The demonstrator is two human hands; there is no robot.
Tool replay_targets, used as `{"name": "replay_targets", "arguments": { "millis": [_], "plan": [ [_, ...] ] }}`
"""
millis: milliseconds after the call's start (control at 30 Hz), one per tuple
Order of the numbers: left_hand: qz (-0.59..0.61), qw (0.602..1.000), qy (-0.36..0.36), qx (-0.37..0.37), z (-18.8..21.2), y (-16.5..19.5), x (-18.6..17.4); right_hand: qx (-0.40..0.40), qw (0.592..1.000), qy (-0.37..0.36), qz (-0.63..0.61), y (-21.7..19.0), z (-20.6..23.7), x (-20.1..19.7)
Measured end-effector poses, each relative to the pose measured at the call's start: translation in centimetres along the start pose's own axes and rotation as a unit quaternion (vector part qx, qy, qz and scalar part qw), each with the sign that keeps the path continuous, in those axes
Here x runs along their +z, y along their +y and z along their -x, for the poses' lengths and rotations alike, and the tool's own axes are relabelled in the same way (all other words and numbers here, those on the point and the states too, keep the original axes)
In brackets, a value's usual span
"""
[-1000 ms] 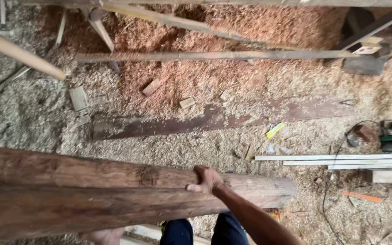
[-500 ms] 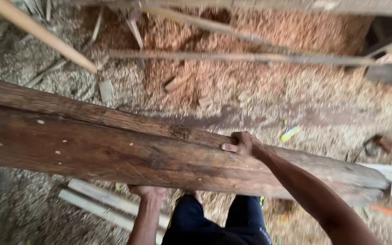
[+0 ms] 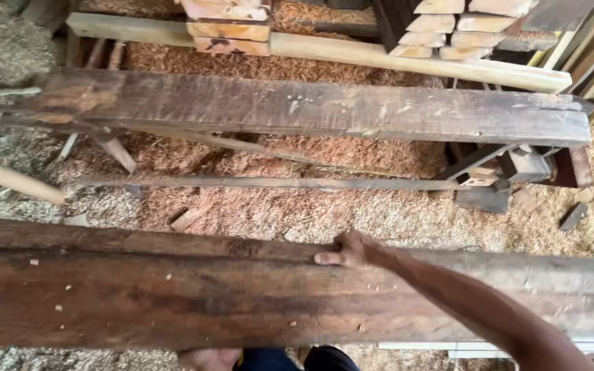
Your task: The person measures a wooden plank with a tape measure, marks it with a pencil and square, then uses a circular saw to cut the plank. They repeat the process on a second plank, cutting it to size.
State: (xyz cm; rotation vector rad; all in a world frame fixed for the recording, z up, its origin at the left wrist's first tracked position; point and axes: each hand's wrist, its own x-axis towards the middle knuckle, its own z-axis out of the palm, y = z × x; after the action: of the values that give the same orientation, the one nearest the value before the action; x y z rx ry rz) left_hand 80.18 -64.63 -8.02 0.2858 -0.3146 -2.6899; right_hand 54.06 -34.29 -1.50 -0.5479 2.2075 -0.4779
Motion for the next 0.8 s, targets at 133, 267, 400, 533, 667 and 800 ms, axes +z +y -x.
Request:
{"name": "replay_targets", "arguments": {
  "millis": [133,267,400,533,667,800],
  "plan": [
    [0.014,0.998,-0.055,-0.007,-3.8,-7.5,2.3,0.007,1.000,-0.001,0.000,4.9,-1.4,-6.9],
    [0.011,1.000,0.013,0.011,-10.0,-14.3,6.3,-0.015,0.999,0.017,0.023,12.0,-6.4,-13.5],
    [0.013,0.988,0.152,0.001,-17.8,-19.7,11.6,-0.061,0.993,0.022,0.096,19.1,-14.4,-20.4],
    [0.041,0.959,0.281,-0.004,-23.6,-23.3,16.5,-0.065,0.988,0.030,0.140,22.5,-18.2,-26.9],
    [0.059,0.930,0.362,0.001,-28.8,-26.5,19.7,-0.106,0.992,0.063,0.032,23.6,-21.4,-33.3],
    [0.052,0.913,0.403,0.029,-32.5,-29.3,21.8,-0.074,0.993,0.054,0.076,25.5,-22.2,-37.8]
  ]
}}
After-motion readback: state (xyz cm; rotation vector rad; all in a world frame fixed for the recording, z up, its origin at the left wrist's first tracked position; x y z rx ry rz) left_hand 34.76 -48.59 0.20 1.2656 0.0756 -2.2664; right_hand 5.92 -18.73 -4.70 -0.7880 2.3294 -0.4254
